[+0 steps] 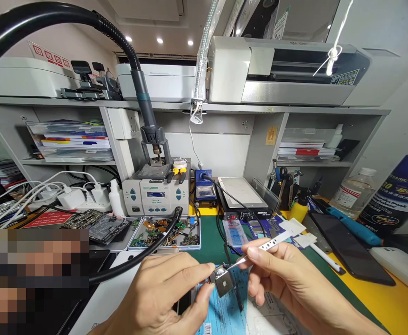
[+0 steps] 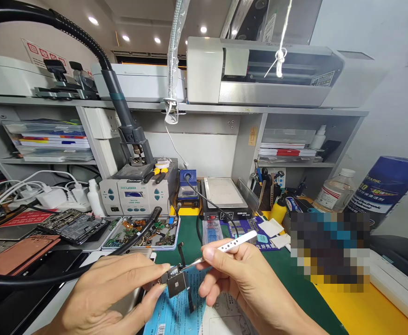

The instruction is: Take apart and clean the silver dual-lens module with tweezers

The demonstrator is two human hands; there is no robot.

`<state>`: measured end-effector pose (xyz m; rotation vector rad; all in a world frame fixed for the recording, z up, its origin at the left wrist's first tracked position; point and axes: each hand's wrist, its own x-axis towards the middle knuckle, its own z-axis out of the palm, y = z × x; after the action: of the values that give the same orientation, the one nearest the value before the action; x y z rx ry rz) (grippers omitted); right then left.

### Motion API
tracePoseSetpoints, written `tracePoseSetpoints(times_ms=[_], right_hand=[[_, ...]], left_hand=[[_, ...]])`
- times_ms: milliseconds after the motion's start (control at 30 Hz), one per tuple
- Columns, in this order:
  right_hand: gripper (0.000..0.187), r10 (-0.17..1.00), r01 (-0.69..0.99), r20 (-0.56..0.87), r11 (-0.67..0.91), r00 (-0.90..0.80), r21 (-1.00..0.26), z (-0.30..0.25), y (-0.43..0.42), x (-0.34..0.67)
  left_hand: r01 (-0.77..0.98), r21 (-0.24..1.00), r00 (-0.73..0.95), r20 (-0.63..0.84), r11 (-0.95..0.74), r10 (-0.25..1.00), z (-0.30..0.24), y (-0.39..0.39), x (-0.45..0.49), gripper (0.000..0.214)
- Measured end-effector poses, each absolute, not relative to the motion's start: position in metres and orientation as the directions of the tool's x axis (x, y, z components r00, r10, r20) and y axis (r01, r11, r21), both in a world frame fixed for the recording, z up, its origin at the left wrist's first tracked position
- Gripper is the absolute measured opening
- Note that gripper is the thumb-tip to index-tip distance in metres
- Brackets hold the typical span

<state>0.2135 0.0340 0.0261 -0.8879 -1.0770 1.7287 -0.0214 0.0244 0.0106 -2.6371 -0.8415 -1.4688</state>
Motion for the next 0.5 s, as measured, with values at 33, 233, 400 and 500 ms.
tracePoseSetpoints(times_ms=[33, 233, 400, 500], right_hand=[[0.024, 0.931, -0.309, -0.116, -0.229, -0.346, -0.923, 0.0264, 0.0341, 0.2135], [0.024, 0.931, -0.312, -0.116, -0.230, -0.346, -0.922, 0.0252, 0.0346, 0.2135], [0.024, 0.935, -0.315, -0.114, -0.226, -0.337, -0.922, 0.0235, 0.0358, 0.2120], [0.028, 0.932, -0.309, -0.119, -0.231, -0.342, -0.922, 0.0232, 0.0353, 0.2118]], left_hand=[[0.457, 0.246, 0.418, 0.789, -0.855, 0.450, 0.0105, 0.0243, -0.0213, 0.025], [0.466, 0.246, 0.410, 0.791, -0.850, 0.454, 0.0110, 0.0234, -0.0209, 0.025], [0.463, 0.248, 0.411, 0.791, -0.851, 0.454, 0.0102, 0.0221, -0.0214, 0.024], [0.466, 0.250, 0.399, 0.797, -0.849, 0.454, 0.0107, 0.0210, -0.0214, 0.024]])
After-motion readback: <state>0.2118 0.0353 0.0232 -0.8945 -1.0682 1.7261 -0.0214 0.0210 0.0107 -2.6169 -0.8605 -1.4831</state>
